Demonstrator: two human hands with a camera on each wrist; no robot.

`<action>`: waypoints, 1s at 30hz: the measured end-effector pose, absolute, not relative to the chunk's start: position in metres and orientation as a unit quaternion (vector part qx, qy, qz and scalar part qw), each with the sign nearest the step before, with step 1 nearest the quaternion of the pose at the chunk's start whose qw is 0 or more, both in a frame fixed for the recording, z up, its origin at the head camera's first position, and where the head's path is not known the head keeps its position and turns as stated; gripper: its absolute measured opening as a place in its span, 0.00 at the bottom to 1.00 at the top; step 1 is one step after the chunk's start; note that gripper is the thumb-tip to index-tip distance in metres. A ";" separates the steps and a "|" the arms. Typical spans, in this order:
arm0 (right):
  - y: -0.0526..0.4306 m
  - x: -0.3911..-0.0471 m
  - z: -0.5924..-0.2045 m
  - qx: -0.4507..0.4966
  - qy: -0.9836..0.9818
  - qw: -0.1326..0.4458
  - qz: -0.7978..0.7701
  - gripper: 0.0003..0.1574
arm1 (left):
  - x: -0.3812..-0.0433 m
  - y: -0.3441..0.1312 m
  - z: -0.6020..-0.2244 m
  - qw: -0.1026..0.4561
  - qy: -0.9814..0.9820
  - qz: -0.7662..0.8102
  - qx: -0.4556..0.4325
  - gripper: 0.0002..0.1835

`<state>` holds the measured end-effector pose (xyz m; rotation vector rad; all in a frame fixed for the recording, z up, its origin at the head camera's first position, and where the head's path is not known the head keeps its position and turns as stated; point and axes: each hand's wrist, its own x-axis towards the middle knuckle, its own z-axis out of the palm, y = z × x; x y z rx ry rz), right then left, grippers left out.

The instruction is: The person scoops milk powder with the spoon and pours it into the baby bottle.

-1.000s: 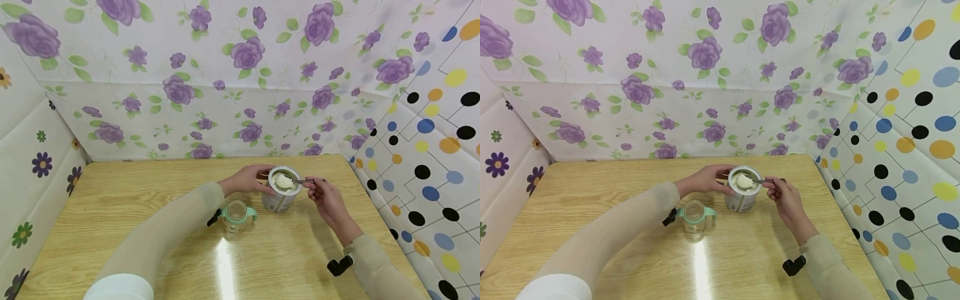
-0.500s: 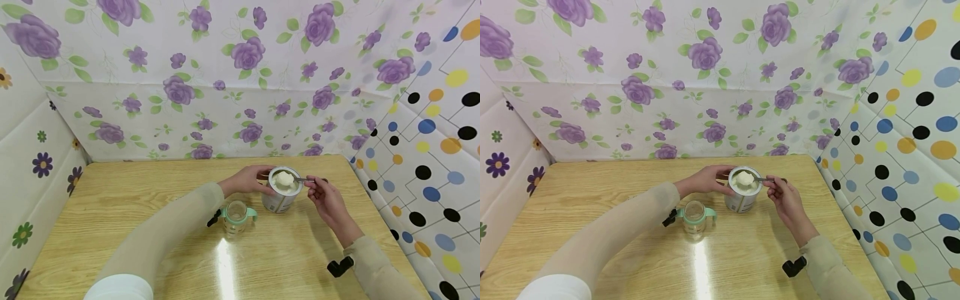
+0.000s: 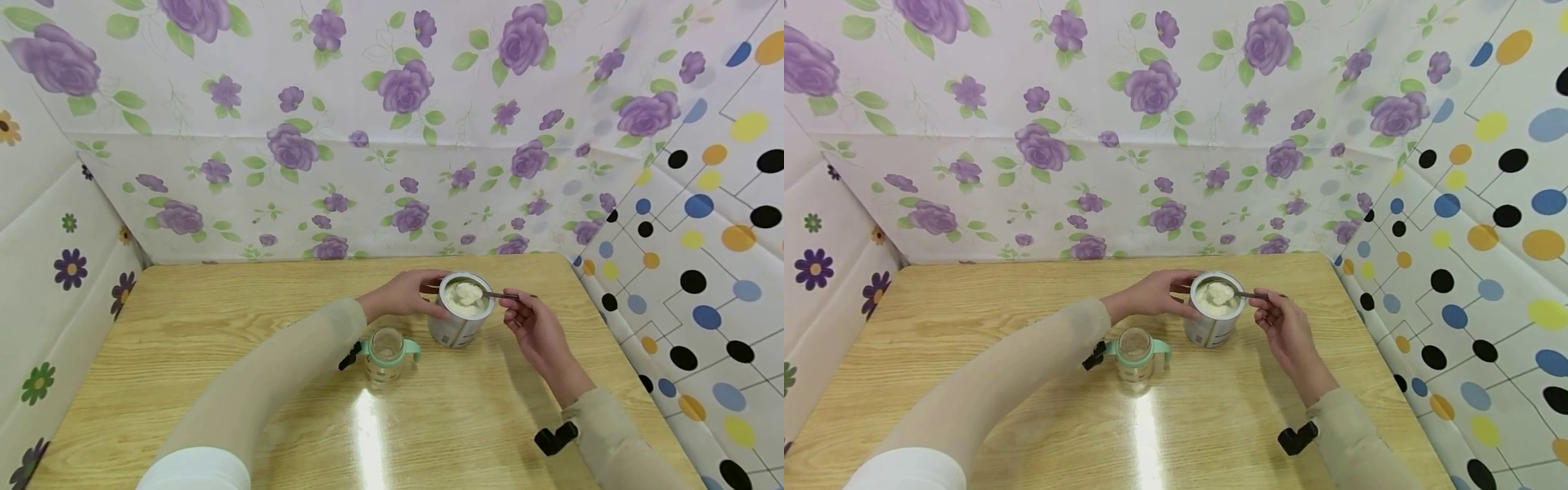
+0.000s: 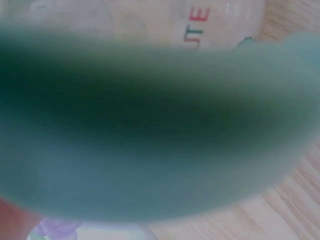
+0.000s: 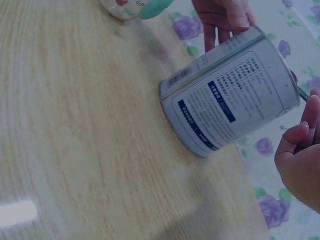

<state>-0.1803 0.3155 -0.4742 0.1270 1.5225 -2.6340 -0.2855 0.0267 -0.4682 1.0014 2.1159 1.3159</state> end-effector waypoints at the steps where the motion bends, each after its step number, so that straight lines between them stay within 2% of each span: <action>1: 0.315 -0.180 -0.474 0.040 0.499 0.045 -0.865 0.23 | -0.286 0.027 -0.468 0.226 0.768 0.478 0.363 0.45; 30: 0.314 -0.182 -0.477 0.039 0.481 0.044 -0.875 0.25 | -0.285 0.026 -0.468 0.223 0.767 0.477 0.366 0.45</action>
